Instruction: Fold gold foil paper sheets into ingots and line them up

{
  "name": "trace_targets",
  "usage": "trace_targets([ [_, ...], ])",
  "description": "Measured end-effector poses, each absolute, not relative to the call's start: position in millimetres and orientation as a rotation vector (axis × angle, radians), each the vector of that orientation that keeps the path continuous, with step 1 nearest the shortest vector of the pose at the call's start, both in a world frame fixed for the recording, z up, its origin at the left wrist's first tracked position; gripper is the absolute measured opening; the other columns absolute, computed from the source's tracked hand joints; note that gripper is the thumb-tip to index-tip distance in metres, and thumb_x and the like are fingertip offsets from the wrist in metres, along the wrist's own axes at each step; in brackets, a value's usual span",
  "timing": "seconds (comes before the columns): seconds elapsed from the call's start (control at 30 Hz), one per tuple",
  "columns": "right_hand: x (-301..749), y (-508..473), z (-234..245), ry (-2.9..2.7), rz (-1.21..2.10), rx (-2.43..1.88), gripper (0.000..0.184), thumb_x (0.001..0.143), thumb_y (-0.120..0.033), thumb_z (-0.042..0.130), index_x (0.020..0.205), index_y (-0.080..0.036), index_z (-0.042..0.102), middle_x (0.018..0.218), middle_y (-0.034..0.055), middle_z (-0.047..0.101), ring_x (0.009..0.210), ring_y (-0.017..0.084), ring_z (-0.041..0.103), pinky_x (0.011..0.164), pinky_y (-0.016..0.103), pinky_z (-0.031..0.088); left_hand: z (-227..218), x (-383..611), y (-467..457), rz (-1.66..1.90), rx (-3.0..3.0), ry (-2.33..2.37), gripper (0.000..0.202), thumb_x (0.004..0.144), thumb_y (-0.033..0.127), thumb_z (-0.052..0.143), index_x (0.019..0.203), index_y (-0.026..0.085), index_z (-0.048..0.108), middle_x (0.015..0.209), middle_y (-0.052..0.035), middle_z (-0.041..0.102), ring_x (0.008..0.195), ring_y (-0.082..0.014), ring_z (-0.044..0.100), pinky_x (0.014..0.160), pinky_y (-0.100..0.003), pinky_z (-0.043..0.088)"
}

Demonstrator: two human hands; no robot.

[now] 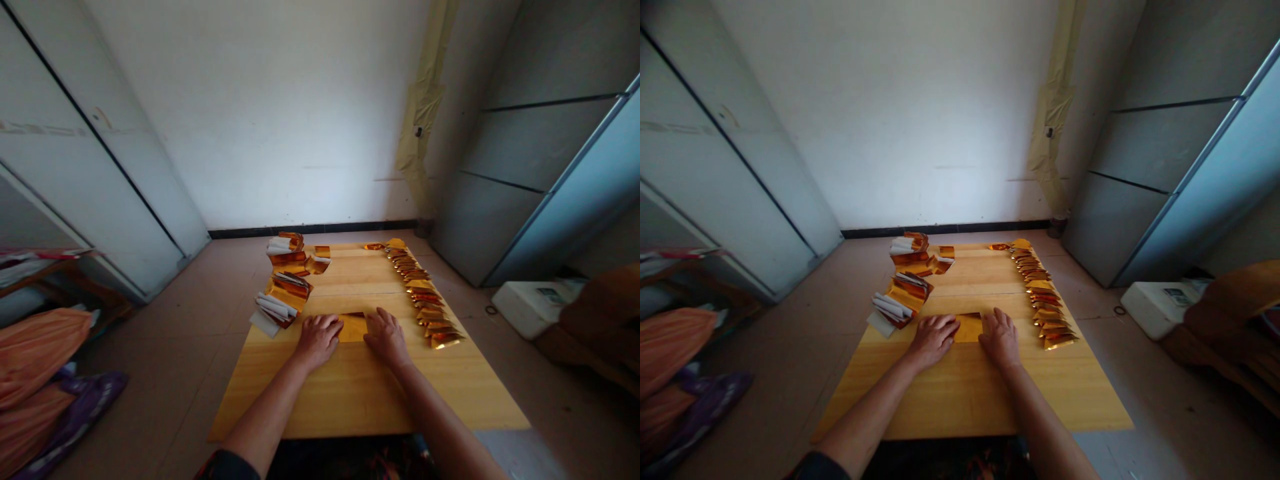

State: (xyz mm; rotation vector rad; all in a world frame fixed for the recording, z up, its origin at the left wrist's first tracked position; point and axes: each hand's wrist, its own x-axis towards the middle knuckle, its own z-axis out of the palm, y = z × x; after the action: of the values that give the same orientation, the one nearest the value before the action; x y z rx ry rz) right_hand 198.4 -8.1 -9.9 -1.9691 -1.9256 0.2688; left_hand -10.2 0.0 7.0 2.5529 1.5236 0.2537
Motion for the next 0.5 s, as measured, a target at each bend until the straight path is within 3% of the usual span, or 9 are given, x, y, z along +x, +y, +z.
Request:
trace_targets([
  [0.3, 200, -1, -20, -1.87, 0.19, -1.871, 0.042, 0.077, -0.017, 0.053, 0.118, -0.021, 0.058, 0.135, 0.0099, 0.048, 0.118, 0.024, 0.048, 0.093, 0.035, 0.042, 2, -16, 2, 0.212, 2.602, 1.471, 0.046, 0.087, 0.021, 0.044, 0.132, 0.032, 0.044, 0.139, -0.0015, 0.046, 0.122, -0.0209, 0.04, 0.102, -0.041, 0.029],
  [0.5, 203, 7, -19, -1.609, 0.136, -1.504, 0.041, 0.068, -0.01, 0.044, 0.103, -0.019, 0.062, 0.123, 0.0092, 0.053, 0.114, 0.023, 0.05, 0.098, 0.04, 0.041, -3, -14, 4, 0.301, 2.58, 1.474, 0.041, 0.086, 0.021, 0.046, 0.125, 0.034, 0.05, 0.133, -0.0009, 0.051, 0.118, -0.0218, 0.044, 0.098, -0.043, 0.031],
])
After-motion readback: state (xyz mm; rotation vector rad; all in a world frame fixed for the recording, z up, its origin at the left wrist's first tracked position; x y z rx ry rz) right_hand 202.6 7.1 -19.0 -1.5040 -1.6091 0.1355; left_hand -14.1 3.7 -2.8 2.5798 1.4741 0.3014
